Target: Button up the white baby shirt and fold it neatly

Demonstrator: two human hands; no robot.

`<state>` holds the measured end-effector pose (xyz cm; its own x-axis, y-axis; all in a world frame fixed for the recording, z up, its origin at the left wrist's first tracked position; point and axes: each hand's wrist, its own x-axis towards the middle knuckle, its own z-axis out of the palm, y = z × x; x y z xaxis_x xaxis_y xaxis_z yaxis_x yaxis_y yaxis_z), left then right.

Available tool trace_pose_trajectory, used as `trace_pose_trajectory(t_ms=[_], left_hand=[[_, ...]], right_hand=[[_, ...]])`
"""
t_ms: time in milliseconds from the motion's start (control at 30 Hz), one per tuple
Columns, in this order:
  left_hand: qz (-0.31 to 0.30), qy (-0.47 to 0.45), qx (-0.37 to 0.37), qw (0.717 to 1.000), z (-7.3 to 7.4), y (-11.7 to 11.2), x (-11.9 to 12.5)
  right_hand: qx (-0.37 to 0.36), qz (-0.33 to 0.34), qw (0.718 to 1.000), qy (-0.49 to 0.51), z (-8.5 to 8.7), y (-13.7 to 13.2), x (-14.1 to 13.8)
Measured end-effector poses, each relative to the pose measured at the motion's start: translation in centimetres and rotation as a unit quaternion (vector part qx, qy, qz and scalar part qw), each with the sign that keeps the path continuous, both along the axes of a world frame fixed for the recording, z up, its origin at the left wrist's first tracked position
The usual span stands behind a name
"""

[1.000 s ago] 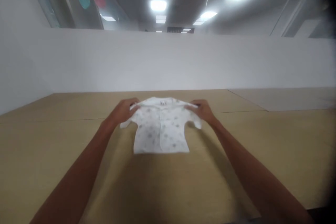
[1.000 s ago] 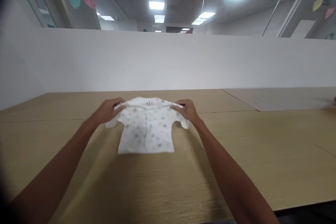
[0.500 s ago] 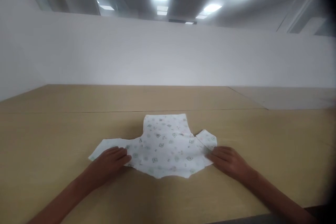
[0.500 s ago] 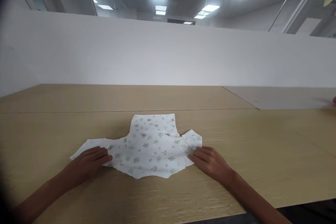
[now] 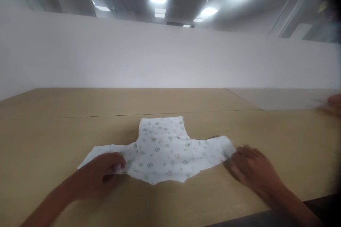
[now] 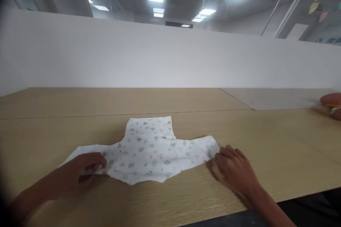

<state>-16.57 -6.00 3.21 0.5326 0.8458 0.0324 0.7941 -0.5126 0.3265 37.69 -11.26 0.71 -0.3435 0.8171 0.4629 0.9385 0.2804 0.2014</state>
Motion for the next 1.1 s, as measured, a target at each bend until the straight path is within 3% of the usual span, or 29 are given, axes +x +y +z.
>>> trace_pose_trajectory(t_ms=[100,200,300,400,500,600,700,833,967,1100], left_hand=[[-0.005,-0.040,-0.016,0.999,0.7,-0.8,2.9],[-0.010,-0.090,0.045,0.995,0.6,-0.2,9.0],[0.032,-0.019,0.047,0.998,-1.3,2.0,14.5],[0.056,0.011,0.113,0.992,-3.7,4.1,15.6],[0.061,0.021,0.152,0.986,-4.9,4.7,12.6],[0.089,0.044,0.150,0.984,-4.7,3.9,8.1],[0.124,0.062,0.168,0.976,-4.6,3.1,4.1],[0.154,0.083,0.186,0.967,-5.6,3.1,0.3],[0.165,0.096,0.168,0.967,-5.4,3.9,-0.7],[0.206,0.090,0.106,0.969,-2.4,4.4,1.4]], right_hand=[[0.034,0.012,0.995,0.098,0.5,0.3,-3.0],[0.009,0.059,0.975,0.212,0.5,2.6,-9.5],[-0.077,0.094,0.963,0.241,-0.2,5.8,-15.8],[-0.182,0.108,0.959,0.186,-1.3,7.7,-18.0],[-0.230,0.102,0.957,0.143,-2.2,7.7,-15.5],[-0.228,0.071,0.964,0.117,-2.7,7.0,-10.8],[-0.225,0.001,0.969,0.099,-3.3,6.6,-5.7],[-0.208,-0.076,0.971,0.087,-4.2,6.8,-0.6],[-0.226,-0.081,0.968,0.074,-3.8,7.4,1.1],[-0.249,-0.122,0.956,0.092,-2.2,8.4,-0.5]])
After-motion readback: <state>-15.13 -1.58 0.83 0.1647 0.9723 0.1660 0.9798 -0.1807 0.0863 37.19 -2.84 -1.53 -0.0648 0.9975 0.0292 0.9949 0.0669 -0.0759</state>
